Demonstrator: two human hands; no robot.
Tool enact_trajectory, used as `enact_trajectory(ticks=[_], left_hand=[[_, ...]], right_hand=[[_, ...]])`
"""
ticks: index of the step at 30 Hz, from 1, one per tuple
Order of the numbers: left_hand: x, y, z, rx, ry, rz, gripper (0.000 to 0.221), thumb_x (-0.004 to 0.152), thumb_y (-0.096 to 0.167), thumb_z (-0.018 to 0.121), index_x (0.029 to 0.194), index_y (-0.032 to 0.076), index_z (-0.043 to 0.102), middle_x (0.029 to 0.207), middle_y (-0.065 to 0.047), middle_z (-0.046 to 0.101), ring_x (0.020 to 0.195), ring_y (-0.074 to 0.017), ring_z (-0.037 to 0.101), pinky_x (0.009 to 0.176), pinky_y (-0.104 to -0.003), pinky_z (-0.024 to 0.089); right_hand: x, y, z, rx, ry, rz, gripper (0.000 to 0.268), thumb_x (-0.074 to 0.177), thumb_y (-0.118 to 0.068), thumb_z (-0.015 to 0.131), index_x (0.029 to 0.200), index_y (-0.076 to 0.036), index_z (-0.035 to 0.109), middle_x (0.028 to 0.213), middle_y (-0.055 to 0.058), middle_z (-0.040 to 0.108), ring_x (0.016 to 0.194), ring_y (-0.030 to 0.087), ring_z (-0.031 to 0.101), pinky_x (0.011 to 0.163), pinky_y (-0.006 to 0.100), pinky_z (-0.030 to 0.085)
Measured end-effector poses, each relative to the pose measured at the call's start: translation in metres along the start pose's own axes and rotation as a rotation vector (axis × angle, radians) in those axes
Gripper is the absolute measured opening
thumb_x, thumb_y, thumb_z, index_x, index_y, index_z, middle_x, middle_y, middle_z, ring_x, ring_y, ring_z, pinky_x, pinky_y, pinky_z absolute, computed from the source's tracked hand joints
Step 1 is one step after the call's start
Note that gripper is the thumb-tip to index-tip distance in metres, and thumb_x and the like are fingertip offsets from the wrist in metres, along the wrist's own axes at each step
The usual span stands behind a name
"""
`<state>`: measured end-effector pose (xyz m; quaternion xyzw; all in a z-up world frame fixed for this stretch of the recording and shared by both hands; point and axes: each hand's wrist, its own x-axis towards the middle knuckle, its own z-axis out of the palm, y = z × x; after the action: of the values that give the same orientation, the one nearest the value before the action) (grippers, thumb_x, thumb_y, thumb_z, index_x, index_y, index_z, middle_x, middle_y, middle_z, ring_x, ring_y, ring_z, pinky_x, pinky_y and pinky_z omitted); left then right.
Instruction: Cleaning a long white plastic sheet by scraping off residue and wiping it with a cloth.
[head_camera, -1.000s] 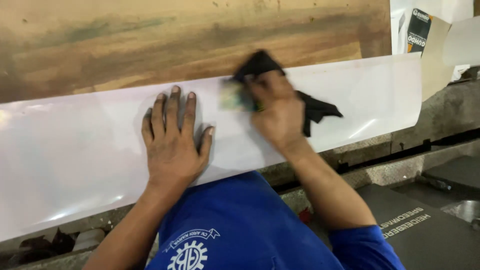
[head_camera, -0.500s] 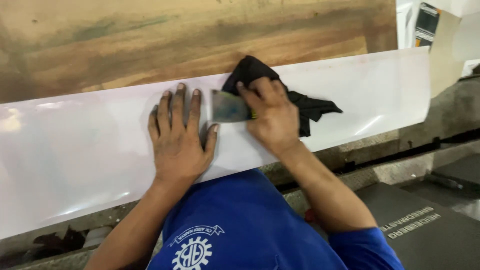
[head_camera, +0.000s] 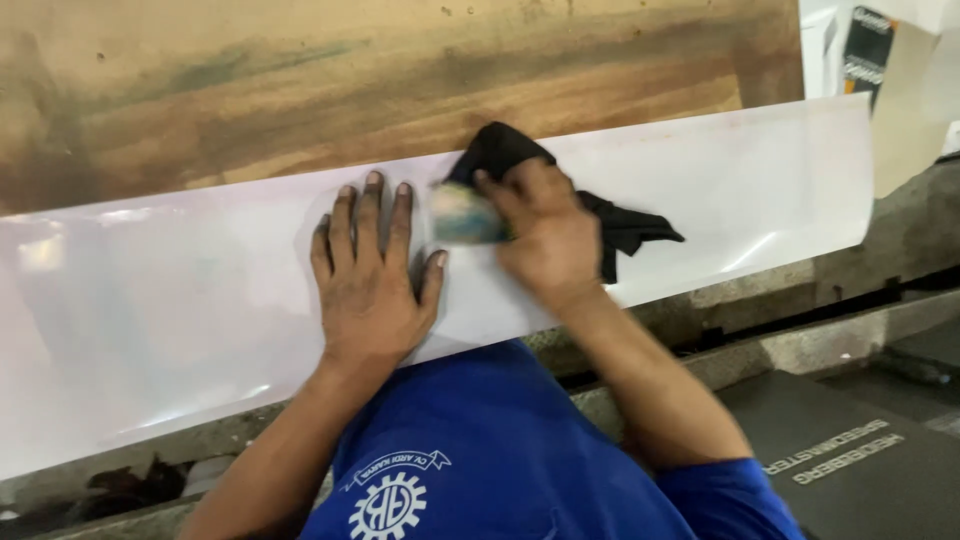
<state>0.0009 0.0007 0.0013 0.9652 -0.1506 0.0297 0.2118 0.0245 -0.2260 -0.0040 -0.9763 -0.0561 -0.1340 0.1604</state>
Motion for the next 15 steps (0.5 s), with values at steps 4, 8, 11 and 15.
enact_trajectory(ticks=[4,8,11,15], left_hand=[[0.001,0.0,-0.003,-0.029,0.012,-0.004,0.07,0.098,0.042,0.061,0.155,0.004,0.048,0.16,-0.023,0.039,0.146,-0.0444,0.034,0.116,-0.062,0.028],[-0.004,-0.001,-0.004,-0.016,0.014,-0.007,0.07,0.098,0.042,0.062,0.154,0.004,0.048,0.159,-0.022,0.04,0.147,-0.0443,0.034,0.116,-0.062,0.027],[0.003,0.002,-0.003,-0.02,0.026,0.001,0.068,0.098,0.042,0.062,0.154,0.004,0.049,0.16,-0.022,0.04,0.147,-0.0439,0.035,0.118,-0.062,0.028],[0.002,0.003,0.0,0.049,0.024,0.016,0.069,0.097,0.041,0.063,0.154,0.004,0.049,0.16,-0.022,0.041,0.146,-0.0438,0.035,0.117,-0.062,0.028]], right_hand=[[0.004,0.117,-0.005,0.335,-0.086,0.508,0.021,0.106,-0.025,0.065,0.116,-0.007,0.069,0.102,0.017,0.067,0.091,0.037,0.065,0.079,0.046,0.054],[0.003,0.159,-0.009,-0.145,0.096,0.349,0.027,0.108,-0.03,0.074,0.12,-0.006,0.072,0.112,0.012,0.073,0.099,0.034,0.072,0.083,0.046,0.059],[-0.003,0.113,0.0,-0.361,0.091,0.294,0.04,0.097,-0.027,0.076,0.12,0.005,0.066,0.111,0.021,0.069,0.078,0.036,0.069,0.063,0.047,0.056],[-0.016,0.023,-0.01,-0.04,0.017,-0.001,0.04,0.075,-0.012,0.068,0.115,-0.009,0.074,0.108,0.013,0.069,0.097,0.038,0.071,0.078,0.045,0.059]])
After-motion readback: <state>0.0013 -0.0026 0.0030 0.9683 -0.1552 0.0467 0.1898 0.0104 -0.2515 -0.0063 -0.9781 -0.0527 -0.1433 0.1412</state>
